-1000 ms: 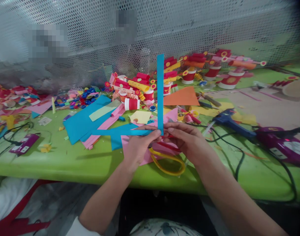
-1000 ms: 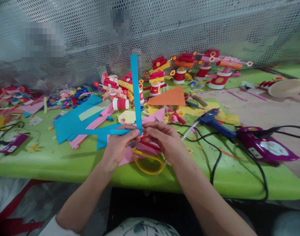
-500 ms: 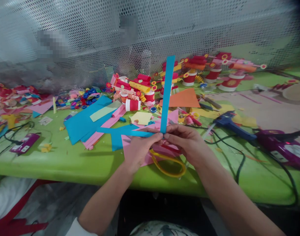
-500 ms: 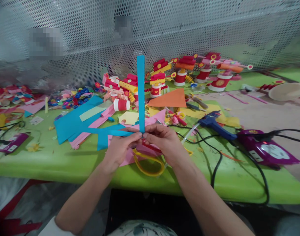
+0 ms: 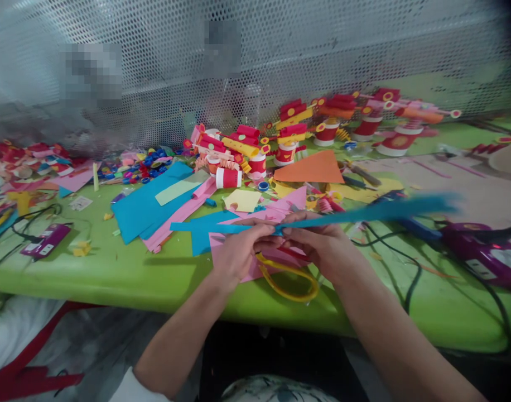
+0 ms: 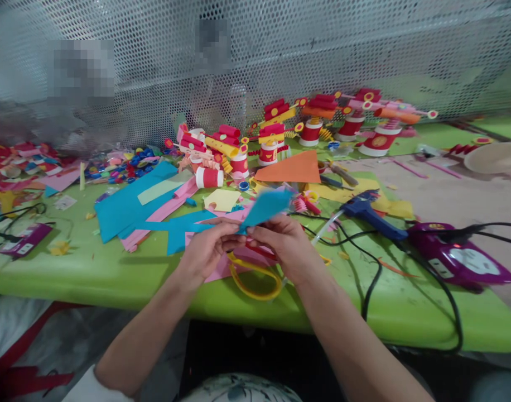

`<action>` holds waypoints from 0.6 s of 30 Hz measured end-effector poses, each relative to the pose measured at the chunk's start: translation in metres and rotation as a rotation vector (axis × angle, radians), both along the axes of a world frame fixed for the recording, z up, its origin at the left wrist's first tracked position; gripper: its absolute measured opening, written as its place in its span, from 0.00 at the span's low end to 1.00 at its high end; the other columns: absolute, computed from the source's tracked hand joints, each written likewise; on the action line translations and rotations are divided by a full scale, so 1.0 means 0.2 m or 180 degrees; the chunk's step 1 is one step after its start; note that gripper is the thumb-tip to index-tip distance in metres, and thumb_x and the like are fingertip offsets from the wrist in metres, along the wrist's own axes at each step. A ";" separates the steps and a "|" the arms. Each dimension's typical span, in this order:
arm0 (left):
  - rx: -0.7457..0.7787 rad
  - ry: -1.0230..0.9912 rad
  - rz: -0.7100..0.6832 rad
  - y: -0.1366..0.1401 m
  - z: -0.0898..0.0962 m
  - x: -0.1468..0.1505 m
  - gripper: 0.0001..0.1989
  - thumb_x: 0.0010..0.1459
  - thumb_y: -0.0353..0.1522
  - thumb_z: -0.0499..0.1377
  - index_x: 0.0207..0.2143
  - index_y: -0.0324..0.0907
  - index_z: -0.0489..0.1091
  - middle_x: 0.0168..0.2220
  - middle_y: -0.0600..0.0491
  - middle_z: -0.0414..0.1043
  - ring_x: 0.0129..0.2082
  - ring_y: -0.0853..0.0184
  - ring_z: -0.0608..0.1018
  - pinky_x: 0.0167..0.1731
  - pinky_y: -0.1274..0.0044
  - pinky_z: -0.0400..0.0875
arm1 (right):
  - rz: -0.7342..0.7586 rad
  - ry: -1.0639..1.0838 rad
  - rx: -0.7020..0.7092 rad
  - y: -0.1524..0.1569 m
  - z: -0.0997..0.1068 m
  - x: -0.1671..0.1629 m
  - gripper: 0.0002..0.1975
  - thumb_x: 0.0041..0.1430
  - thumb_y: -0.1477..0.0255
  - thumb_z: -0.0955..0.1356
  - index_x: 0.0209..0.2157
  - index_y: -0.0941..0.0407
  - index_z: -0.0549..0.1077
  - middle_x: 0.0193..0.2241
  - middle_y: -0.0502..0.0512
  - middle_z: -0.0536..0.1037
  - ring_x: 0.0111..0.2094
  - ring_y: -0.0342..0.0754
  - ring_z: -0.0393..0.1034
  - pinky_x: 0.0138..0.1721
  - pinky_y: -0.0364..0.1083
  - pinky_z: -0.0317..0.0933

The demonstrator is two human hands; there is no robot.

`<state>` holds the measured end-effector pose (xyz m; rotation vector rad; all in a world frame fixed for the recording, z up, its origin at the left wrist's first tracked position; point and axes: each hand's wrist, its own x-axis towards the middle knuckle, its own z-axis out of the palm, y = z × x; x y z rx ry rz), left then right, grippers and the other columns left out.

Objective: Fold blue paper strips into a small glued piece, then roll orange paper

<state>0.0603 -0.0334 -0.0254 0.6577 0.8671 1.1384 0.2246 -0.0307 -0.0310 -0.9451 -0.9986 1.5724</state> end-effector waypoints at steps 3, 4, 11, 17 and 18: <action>-0.0015 0.0075 -0.0010 0.00 0.01 0.00 0.08 0.45 0.31 0.69 0.28 0.37 0.76 0.25 0.52 0.78 0.26 0.66 0.82 0.37 0.74 0.76 | 0.0050 0.0002 0.0058 0.01 0.01 0.01 0.10 0.44 0.69 0.80 0.31 0.51 0.82 0.27 0.49 0.82 0.27 0.44 0.76 0.32 0.42 0.71; -0.0021 0.0080 -0.0010 0.00 0.01 0.00 0.09 0.45 0.32 0.69 0.28 0.36 0.76 0.25 0.51 0.78 0.27 0.65 0.82 0.37 0.74 0.76 | 0.0026 -0.0016 0.0118 0.00 0.02 0.00 0.10 0.44 0.68 0.80 0.31 0.51 0.82 0.28 0.49 0.82 0.28 0.45 0.76 0.32 0.43 0.72; 0.0012 0.0029 0.0002 0.01 -0.02 0.00 0.10 0.44 0.32 0.71 0.29 0.36 0.78 0.27 0.51 0.80 0.28 0.64 0.83 0.37 0.73 0.77 | -0.0285 -0.0531 0.0406 -0.05 0.08 -0.03 0.06 0.49 0.65 0.78 0.29 0.50 0.82 0.30 0.50 0.80 0.29 0.45 0.73 0.31 0.44 0.70; 0.0170 0.0075 0.0142 0.00 -0.04 0.00 0.08 0.46 0.31 0.72 0.31 0.39 0.80 0.30 0.52 0.81 0.29 0.66 0.83 0.37 0.75 0.77 | -0.0511 -0.0915 0.0961 -0.04 0.03 -0.03 0.04 0.53 0.71 0.73 0.29 0.48 0.82 0.30 0.49 0.79 0.32 0.46 0.72 0.36 0.45 0.68; 0.0178 0.0092 0.0149 0.00 -0.04 0.00 0.08 0.46 0.32 0.72 0.31 0.39 0.80 0.30 0.52 0.81 0.30 0.66 0.83 0.37 0.75 0.77 | -0.0519 -0.0997 0.1028 -0.04 0.03 -0.03 0.05 0.54 0.72 0.73 0.29 0.48 0.82 0.30 0.49 0.79 0.33 0.47 0.72 0.36 0.46 0.68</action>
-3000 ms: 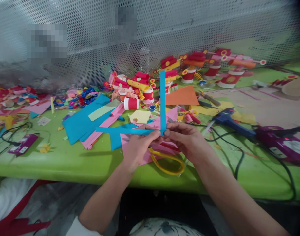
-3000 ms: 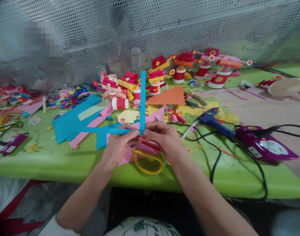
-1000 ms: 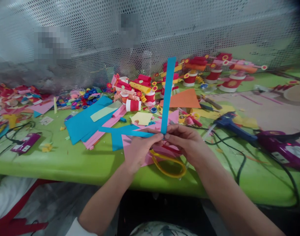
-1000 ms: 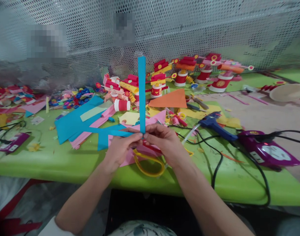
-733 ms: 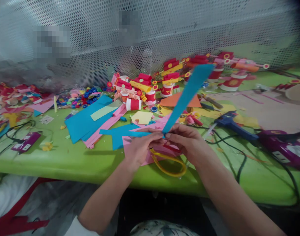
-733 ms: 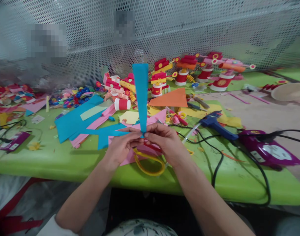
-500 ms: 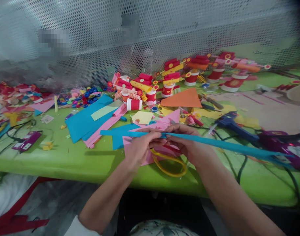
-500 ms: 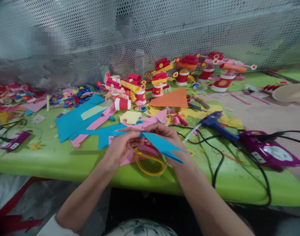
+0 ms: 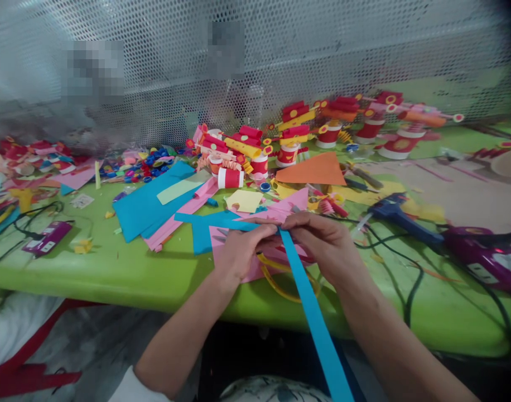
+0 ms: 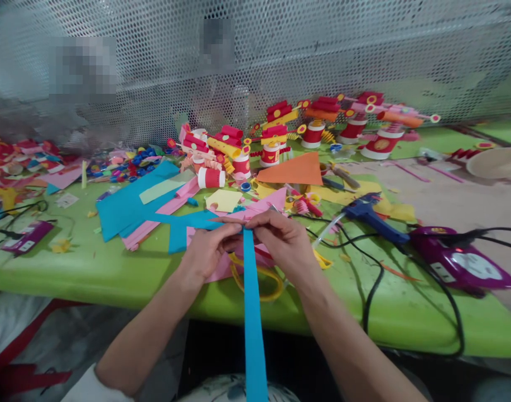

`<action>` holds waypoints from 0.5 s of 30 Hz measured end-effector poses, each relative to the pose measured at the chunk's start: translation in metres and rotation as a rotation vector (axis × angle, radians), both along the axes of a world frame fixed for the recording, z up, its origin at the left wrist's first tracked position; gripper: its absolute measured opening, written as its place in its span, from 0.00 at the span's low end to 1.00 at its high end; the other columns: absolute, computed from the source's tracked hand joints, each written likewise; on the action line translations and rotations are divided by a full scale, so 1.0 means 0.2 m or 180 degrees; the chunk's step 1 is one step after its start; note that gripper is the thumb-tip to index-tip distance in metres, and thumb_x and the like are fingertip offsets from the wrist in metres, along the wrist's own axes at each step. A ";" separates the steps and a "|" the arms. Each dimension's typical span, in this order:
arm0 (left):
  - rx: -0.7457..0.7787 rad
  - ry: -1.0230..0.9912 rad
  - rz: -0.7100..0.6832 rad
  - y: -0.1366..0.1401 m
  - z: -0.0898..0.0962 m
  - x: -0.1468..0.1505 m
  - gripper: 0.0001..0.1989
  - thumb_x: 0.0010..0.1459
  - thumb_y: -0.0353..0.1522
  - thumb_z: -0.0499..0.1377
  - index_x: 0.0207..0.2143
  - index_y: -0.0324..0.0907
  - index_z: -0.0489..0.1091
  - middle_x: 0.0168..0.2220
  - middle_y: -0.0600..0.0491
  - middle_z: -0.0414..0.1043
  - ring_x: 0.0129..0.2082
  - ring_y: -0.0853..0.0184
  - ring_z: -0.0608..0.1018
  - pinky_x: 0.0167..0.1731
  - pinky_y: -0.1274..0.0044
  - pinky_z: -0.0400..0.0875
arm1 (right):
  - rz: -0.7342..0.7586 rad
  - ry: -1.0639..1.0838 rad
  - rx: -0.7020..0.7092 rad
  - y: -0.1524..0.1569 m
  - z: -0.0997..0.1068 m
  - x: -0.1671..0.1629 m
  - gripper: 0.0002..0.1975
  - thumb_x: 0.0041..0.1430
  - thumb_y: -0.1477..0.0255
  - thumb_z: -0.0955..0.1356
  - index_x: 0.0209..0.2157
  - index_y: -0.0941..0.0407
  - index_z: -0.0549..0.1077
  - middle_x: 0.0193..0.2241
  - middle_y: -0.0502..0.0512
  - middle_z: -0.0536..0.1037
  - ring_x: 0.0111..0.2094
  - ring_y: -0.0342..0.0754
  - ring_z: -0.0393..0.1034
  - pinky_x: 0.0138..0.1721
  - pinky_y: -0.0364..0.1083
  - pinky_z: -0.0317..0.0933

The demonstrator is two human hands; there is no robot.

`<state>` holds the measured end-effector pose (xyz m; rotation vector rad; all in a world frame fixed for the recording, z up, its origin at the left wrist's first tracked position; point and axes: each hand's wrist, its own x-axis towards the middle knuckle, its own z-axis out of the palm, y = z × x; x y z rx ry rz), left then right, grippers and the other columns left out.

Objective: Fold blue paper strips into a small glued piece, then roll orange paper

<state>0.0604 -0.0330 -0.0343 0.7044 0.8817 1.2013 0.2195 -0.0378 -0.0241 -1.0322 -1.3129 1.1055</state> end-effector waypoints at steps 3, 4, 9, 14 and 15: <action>0.0028 -0.0015 0.0004 0.00 -0.01 0.00 0.10 0.46 0.33 0.73 0.32 0.40 0.81 0.30 0.52 0.82 0.31 0.66 0.83 0.37 0.75 0.78 | -0.0025 -0.0235 0.0182 -0.01 0.02 0.00 0.07 0.55 0.74 0.71 0.30 0.48 0.82 0.32 0.50 0.80 0.35 0.48 0.73 0.38 0.47 0.67; 0.0072 -0.0016 -0.0003 0.00 -0.01 0.00 0.11 0.46 0.34 0.73 0.32 0.40 0.81 0.30 0.52 0.81 0.31 0.66 0.82 0.37 0.75 0.78 | -0.0036 -0.0300 0.0245 -0.01 0.02 0.00 0.07 0.55 0.74 0.71 0.30 0.48 0.82 0.32 0.50 0.80 0.36 0.49 0.73 0.38 0.47 0.67; 0.0431 0.0385 0.0005 -0.01 -0.01 -0.01 0.13 0.46 0.35 0.74 0.35 0.41 0.82 0.34 0.50 0.82 0.34 0.64 0.82 0.41 0.72 0.78 | -0.0095 -0.0412 0.0355 -0.01 0.02 0.00 0.08 0.56 0.75 0.70 0.31 0.48 0.82 0.32 0.51 0.80 0.36 0.49 0.73 0.38 0.47 0.67; 0.0893 0.1160 0.0071 -0.03 0.02 -0.03 0.09 0.51 0.35 0.71 0.36 0.43 0.82 0.36 0.50 0.83 0.37 0.61 0.83 0.42 0.69 0.78 | 0.0036 0.0122 -0.0012 0.00 0.00 0.02 0.04 0.55 0.72 0.73 0.33 0.49 0.82 0.31 0.49 0.79 0.32 0.45 0.72 0.36 0.44 0.68; 0.1072 0.1330 0.0090 -0.03 0.03 -0.03 0.08 0.53 0.35 0.70 0.37 0.43 0.82 0.37 0.50 0.83 0.38 0.61 0.83 0.42 0.70 0.78 | 0.0028 0.0243 -0.0086 0.00 -0.01 0.02 0.05 0.55 0.71 0.74 0.35 0.49 0.82 0.31 0.49 0.79 0.33 0.45 0.73 0.36 0.44 0.68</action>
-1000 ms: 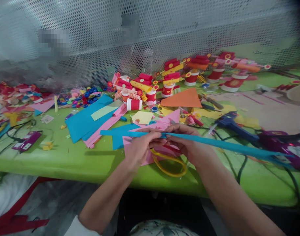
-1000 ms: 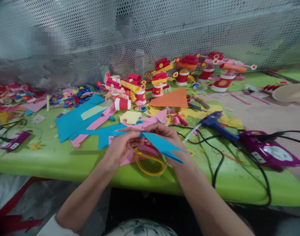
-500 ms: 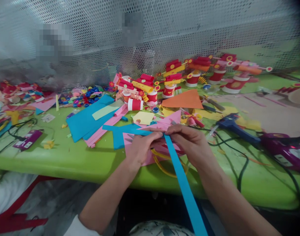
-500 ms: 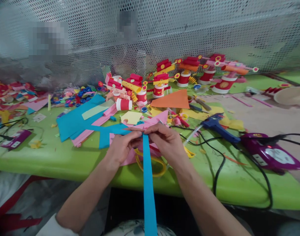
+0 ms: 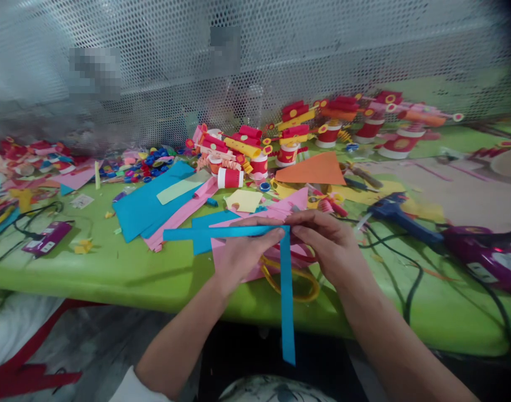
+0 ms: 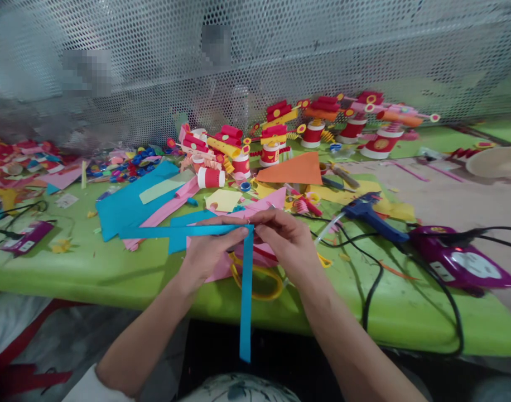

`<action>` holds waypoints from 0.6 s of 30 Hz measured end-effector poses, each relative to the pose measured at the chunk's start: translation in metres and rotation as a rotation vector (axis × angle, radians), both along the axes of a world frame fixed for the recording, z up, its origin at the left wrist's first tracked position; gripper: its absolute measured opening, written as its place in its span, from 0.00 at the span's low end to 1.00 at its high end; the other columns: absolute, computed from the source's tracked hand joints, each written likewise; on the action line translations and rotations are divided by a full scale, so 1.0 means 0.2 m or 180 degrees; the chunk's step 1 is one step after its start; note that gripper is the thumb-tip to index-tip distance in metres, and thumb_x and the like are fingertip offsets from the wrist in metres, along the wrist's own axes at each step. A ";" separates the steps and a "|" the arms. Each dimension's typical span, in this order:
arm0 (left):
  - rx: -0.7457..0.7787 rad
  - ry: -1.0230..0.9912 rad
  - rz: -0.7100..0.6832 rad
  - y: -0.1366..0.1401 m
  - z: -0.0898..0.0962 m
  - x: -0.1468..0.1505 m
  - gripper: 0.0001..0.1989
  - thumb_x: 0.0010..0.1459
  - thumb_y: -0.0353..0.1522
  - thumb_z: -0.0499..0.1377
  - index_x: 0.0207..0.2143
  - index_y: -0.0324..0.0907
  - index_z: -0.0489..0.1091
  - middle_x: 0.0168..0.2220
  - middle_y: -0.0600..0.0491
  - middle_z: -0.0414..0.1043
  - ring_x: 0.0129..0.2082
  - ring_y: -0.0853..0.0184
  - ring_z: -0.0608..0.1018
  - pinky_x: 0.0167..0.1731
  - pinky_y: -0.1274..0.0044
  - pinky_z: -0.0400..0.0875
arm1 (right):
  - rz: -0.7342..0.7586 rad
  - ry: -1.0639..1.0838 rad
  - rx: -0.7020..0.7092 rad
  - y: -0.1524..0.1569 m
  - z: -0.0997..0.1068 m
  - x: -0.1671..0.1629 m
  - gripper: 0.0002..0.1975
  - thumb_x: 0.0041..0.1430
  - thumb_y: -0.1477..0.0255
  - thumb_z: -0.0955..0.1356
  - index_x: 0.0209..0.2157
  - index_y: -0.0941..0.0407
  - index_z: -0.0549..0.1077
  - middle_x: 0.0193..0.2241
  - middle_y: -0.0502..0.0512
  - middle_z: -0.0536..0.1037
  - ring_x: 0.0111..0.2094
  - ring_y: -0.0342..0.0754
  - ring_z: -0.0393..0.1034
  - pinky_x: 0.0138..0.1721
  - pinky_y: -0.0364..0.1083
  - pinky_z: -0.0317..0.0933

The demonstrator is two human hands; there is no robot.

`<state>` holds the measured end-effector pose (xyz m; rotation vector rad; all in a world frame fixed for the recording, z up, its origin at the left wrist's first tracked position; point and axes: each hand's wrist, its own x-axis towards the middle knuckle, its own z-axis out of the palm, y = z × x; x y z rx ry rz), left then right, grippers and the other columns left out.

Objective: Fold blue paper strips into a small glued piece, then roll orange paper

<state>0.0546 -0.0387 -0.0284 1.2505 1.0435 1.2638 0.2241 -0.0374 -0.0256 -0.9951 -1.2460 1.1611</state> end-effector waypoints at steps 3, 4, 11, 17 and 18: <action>0.0513 0.0348 0.0125 -0.01 0.01 0.00 0.07 0.56 0.34 0.68 0.39 0.44 0.81 0.40 0.50 0.83 0.41 0.61 0.83 0.44 0.71 0.78 | 0.0033 0.0007 -0.0142 0.01 -0.01 0.00 0.09 0.54 0.69 0.76 0.39 0.50 0.81 0.33 0.50 0.80 0.34 0.45 0.73 0.35 0.42 0.67; 0.0615 0.0380 0.0177 -0.01 0.01 0.00 0.07 0.57 0.33 0.68 0.39 0.44 0.81 0.41 0.50 0.83 0.41 0.62 0.83 0.44 0.72 0.78 | 0.0048 -0.0060 -0.0157 0.01 -0.02 0.00 0.09 0.54 0.68 0.77 0.38 0.51 0.81 0.33 0.50 0.80 0.34 0.44 0.73 0.35 0.42 0.66; 0.0846 0.0328 0.0312 -0.02 -0.02 0.02 0.09 0.58 0.32 0.67 0.42 0.44 0.79 0.40 0.50 0.82 0.40 0.64 0.82 0.41 0.75 0.78 | 0.0078 -0.0422 -0.0027 0.01 -0.03 0.02 0.09 0.56 0.63 0.76 0.36 0.52 0.80 0.30 0.51 0.79 0.32 0.45 0.70 0.33 0.44 0.64; 0.0448 0.0274 0.0260 -0.02 0.00 0.02 0.11 0.56 0.35 0.68 0.42 0.43 0.79 0.39 0.50 0.82 0.37 0.64 0.82 0.38 0.75 0.78 | 0.0067 -0.0592 0.0030 -0.01 -0.01 0.01 0.10 0.61 0.62 0.73 0.34 0.54 0.77 0.28 0.50 0.75 0.31 0.45 0.67 0.32 0.45 0.60; 0.0354 0.0230 0.0209 -0.01 0.01 0.02 0.11 0.55 0.35 0.69 0.42 0.43 0.79 0.39 0.50 0.82 0.37 0.63 0.82 0.39 0.74 0.78 | 0.0097 -0.0550 0.0002 -0.01 0.00 0.00 0.10 0.61 0.62 0.73 0.34 0.54 0.77 0.28 0.50 0.74 0.31 0.45 0.66 0.32 0.45 0.60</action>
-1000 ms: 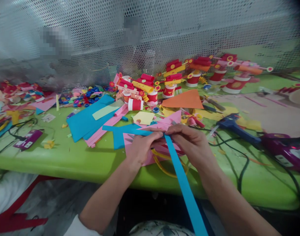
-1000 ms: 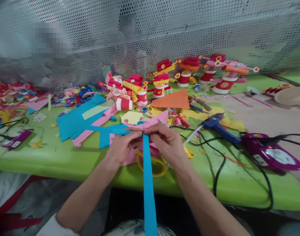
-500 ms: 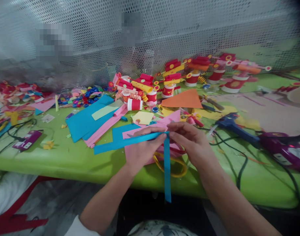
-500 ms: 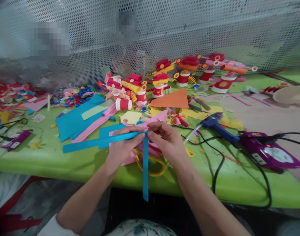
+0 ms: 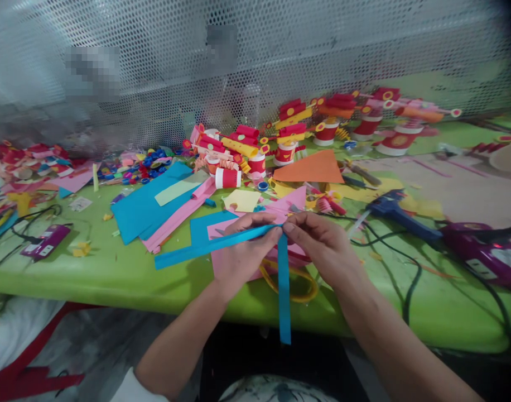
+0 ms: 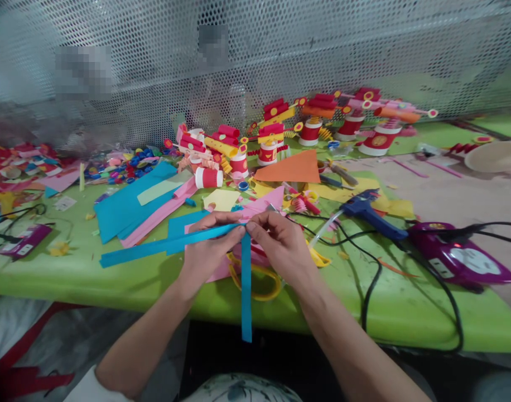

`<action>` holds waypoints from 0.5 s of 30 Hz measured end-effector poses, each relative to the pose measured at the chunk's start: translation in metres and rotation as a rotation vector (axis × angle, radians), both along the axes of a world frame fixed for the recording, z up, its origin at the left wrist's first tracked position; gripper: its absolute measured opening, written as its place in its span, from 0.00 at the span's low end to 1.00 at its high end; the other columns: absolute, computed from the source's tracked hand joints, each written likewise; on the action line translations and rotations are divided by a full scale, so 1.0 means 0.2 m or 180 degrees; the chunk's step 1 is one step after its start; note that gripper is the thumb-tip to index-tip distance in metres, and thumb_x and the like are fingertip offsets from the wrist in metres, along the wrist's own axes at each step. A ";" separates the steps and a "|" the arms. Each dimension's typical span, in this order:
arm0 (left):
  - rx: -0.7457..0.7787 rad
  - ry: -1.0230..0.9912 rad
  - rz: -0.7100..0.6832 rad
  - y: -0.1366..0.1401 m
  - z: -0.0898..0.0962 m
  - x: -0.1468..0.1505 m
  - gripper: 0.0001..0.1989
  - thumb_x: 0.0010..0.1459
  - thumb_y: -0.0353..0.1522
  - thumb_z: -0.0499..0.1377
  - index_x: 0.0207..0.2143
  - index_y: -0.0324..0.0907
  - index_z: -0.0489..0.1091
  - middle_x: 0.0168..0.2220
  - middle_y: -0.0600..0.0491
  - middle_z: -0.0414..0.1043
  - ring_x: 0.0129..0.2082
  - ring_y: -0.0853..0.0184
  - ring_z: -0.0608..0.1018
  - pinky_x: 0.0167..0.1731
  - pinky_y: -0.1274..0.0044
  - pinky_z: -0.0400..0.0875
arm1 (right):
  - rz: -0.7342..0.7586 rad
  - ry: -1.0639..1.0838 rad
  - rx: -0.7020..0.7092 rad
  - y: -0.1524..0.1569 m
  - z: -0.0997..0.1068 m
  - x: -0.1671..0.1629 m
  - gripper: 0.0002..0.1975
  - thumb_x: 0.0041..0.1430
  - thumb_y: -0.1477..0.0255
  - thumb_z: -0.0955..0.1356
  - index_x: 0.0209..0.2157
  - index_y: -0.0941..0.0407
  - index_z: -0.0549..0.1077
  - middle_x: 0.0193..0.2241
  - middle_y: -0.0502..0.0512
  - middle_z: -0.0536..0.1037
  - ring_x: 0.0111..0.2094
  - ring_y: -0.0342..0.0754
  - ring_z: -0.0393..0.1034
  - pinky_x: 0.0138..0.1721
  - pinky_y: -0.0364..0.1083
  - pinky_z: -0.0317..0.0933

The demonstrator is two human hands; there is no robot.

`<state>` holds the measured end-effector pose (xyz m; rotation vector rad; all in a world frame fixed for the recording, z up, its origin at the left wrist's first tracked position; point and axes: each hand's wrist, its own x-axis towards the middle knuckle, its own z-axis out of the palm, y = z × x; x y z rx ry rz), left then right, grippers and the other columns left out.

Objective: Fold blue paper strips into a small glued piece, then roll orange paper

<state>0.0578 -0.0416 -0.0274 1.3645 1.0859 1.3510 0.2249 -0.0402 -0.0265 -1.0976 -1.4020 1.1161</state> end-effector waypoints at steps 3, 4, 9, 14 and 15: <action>-0.0266 -0.0292 -0.0196 0.00 0.01 0.00 0.10 0.55 0.36 0.69 0.39 0.43 0.80 0.39 0.50 0.82 0.41 0.61 0.82 0.43 0.71 0.77 | 0.0098 0.0195 -0.0095 0.00 0.00 -0.01 0.10 0.62 0.61 0.72 0.34 0.53 0.76 0.28 0.49 0.73 0.31 0.45 0.65 0.33 0.44 0.60; -0.0354 -0.0402 -0.0234 0.01 0.00 0.00 0.09 0.55 0.36 0.69 0.38 0.43 0.81 0.39 0.50 0.82 0.41 0.60 0.82 0.44 0.70 0.77 | 0.0118 0.0245 -0.0119 0.00 0.00 -0.01 0.10 0.62 0.61 0.72 0.34 0.53 0.76 0.28 0.49 0.73 0.31 0.45 0.65 0.33 0.44 0.60; -0.0628 -0.0506 -0.0258 0.01 -0.02 0.01 0.10 0.56 0.39 0.68 0.35 0.42 0.80 0.36 0.50 0.81 0.38 0.61 0.81 0.42 0.69 0.76 | 0.0085 0.0158 -0.0089 0.00 0.00 -0.01 0.11 0.61 0.61 0.72 0.32 0.53 0.75 0.27 0.49 0.71 0.30 0.44 0.64 0.31 0.44 0.58; -0.0341 -0.0325 -0.0187 0.01 -0.02 0.02 0.09 0.59 0.39 0.66 0.34 0.42 0.78 0.34 0.52 0.78 0.37 0.65 0.78 0.42 0.72 0.73 | 0.0078 0.0137 -0.0066 0.00 0.00 -0.01 0.11 0.62 0.60 0.72 0.34 0.53 0.76 0.29 0.50 0.73 0.32 0.45 0.67 0.34 0.45 0.63; -0.0332 -0.0362 -0.0149 0.01 -0.02 0.02 0.10 0.59 0.40 0.65 0.34 0.43 0.78 0.34 0.53 0.78 0.36 0.65 0.78 0.42 0.72 0.73 | 0.0078 0.0168 -0.0078 0.00 0.00 -0.01 0.11 0.62 0.60 0.72 0.34 0.53 0.77 0.29 0.50 0.74 0.32 0.45 0.68 0.34 0.44 0.63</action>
